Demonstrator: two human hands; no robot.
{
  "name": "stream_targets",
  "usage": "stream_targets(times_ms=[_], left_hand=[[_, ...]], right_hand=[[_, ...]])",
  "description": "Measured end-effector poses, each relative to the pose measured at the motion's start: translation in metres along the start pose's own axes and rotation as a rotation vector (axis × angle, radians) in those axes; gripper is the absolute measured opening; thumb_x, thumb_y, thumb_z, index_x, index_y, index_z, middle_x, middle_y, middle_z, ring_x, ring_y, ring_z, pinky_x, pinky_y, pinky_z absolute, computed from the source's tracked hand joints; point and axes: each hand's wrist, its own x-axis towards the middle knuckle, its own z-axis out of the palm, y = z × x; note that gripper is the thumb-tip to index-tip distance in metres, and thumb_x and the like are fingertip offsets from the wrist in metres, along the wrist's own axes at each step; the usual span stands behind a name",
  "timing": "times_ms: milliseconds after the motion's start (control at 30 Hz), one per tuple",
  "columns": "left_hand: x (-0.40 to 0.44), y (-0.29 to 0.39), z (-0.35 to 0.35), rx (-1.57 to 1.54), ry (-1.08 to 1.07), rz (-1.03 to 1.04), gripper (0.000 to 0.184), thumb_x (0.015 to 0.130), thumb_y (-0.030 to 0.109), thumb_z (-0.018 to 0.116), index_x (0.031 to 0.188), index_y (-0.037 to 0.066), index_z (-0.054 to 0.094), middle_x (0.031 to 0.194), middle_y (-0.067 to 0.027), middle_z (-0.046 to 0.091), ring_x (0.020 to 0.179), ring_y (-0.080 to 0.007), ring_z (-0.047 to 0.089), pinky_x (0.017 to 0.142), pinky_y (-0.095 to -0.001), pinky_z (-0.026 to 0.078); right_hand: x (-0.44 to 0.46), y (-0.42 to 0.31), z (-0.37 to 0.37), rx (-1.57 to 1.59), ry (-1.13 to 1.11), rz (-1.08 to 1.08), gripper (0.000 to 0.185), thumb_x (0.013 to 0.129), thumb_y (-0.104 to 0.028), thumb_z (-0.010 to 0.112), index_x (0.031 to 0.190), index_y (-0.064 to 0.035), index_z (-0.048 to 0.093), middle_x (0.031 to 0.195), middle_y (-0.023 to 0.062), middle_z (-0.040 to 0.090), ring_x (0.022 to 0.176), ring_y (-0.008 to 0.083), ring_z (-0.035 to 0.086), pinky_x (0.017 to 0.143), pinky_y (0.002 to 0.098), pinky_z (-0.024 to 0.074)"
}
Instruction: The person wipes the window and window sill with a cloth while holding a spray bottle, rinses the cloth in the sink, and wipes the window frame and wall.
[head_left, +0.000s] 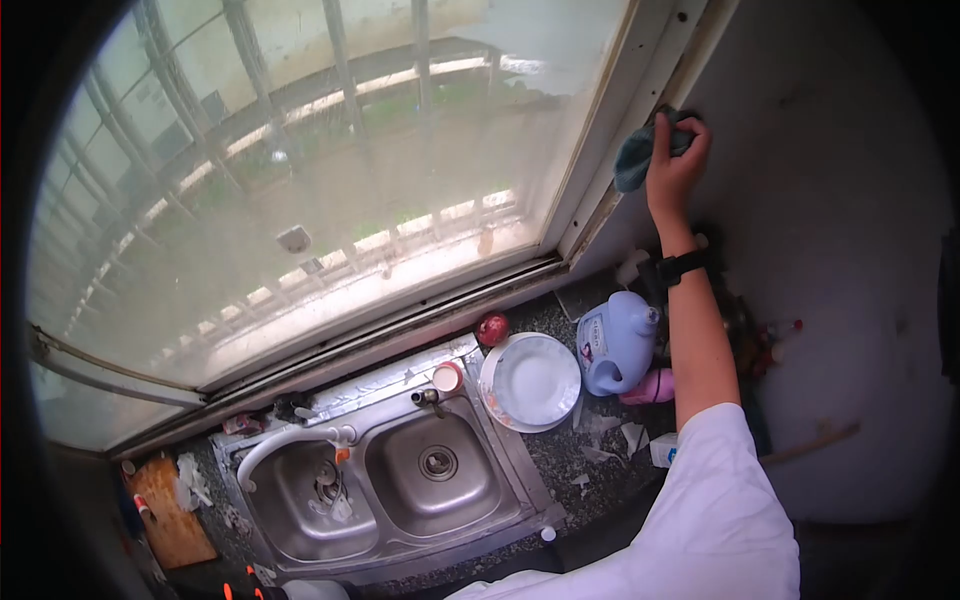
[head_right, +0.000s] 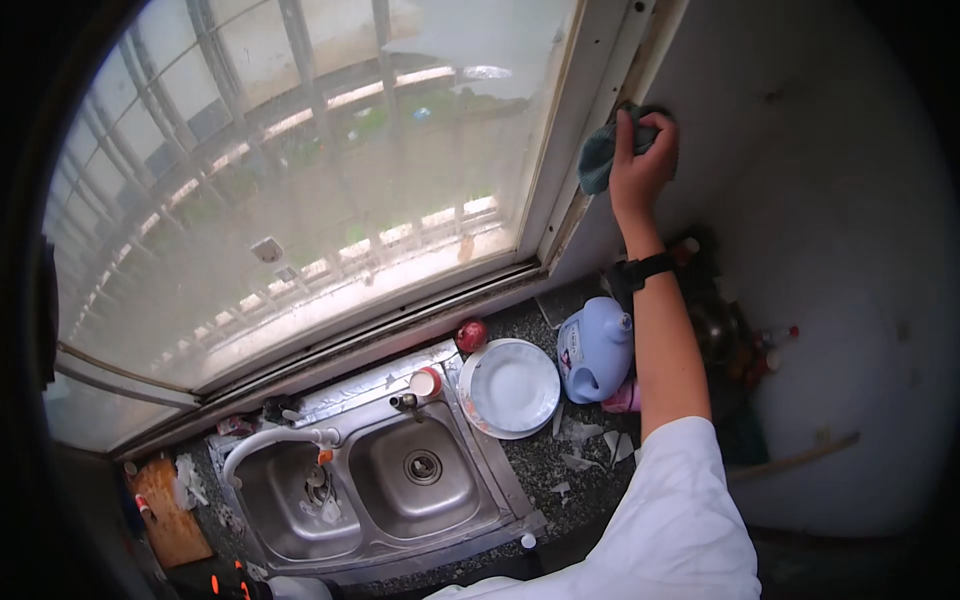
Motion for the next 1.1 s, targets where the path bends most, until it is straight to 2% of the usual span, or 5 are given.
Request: stream_targets(times_ms=[233, 500, 833, 900, 1100], left_hand=[[0.016, -0.020, -0.006, 0.025, 0.001, 0.001, 0.034, 0.085, 0.044, 0.057, 0.068, 0.015, 0.050, 0.049, 0.0019, 0.034, 0.039, -0.0128, 0.034, 0.039, -0.0265, 0.029], [-0.003, -0.025, 0.009, 0.026, 0.027, 0.000, 0.028, 0.086, 0.044, 0.058, 0.091, 0.016, 0.061, 0.056, 0.0028, 0.036, 0.044, -0.0122, 0.036, 0.043, -0.0274, 0.030], [0.018, -0.044, -0.048, 0.042, 0.154, -0.025, 0.030, 0.090, 0.045, 0.055, 0.096, 0.018, 0.065, 0.056, 0.0046, 0.035, 0.045, -0.0101, 0.034, 0.044, -0.0260, 0.028], [0.076, -0.077, -0.129, -0.048, 0.180, -0.201, 0.049, 0.087, 0.067, 0.045, 0.085, 0.018, 0.047, 0.055, 0.0043, 0.034, 0.044, -0.0106, 0.033, 0.043, -0.0282, 0.030], [0.011, -0.045, -0.002, 0.031, 0.164, -0.011, 0.043, 0.089, 0.044, 0.056, 0.123, 0.018, 0.063, 0.058, 0.0048, 0.036, 0.046, -0.0098, 0.035, 0.044, -0.0245, 0.027]], right_hand=[[-0.117, -0.011, 0.038, -0.232, 0.078, 0.364, 0.034, 0.097, -0.022, 0.056, 0.109, 0.0063, 0.042, 0.103, 0.0240, 0.049, 0.097, 0.0414, 0.052, 0.081, 0.0459, 0.0426], [-0.297, 0.006, 0.071, -0.135, 0.033, 1.419, 0.034, 0.097, -0.020, 0.056, 0.113, 0.0068, 0.041, 0.112, 0.0263, 0.054, 0.105, 0.0370, 0.057, 0.089, 0.0443, 0.0441], [-0.342, -0.007, 0.060, -0.205, -0.119, 1.620, 0.039, 0.095, -0.024, 0.058, 0.119, 0.0019, 0.042, 0.116, 0.0246, 0.057, 0.105, 0.0336, 0.059, 0.091, 0.0392, 0.0473], [-0.353, -0.005, 0.058, -0.294, -0.218, 1.461, 0.041, 0.091, -0.028, 0.057, 0.117, 0.0009, 0.044, 0.112, 0.0273, 0.059, 0.105, 0.0388, 0.060, 0.090, 0.0427, 0.0477], [-0.356, -0.080, 0.067, -0.371, -0.614, 1.272, 0.038, 0.092, -0.026, 0.040, 0.110, 0.0074, 0.041, 0.108, 0.0386, 0.057, 0.100, 0.0504, 0.059, 0.088, 0.0534, 0.0464]])
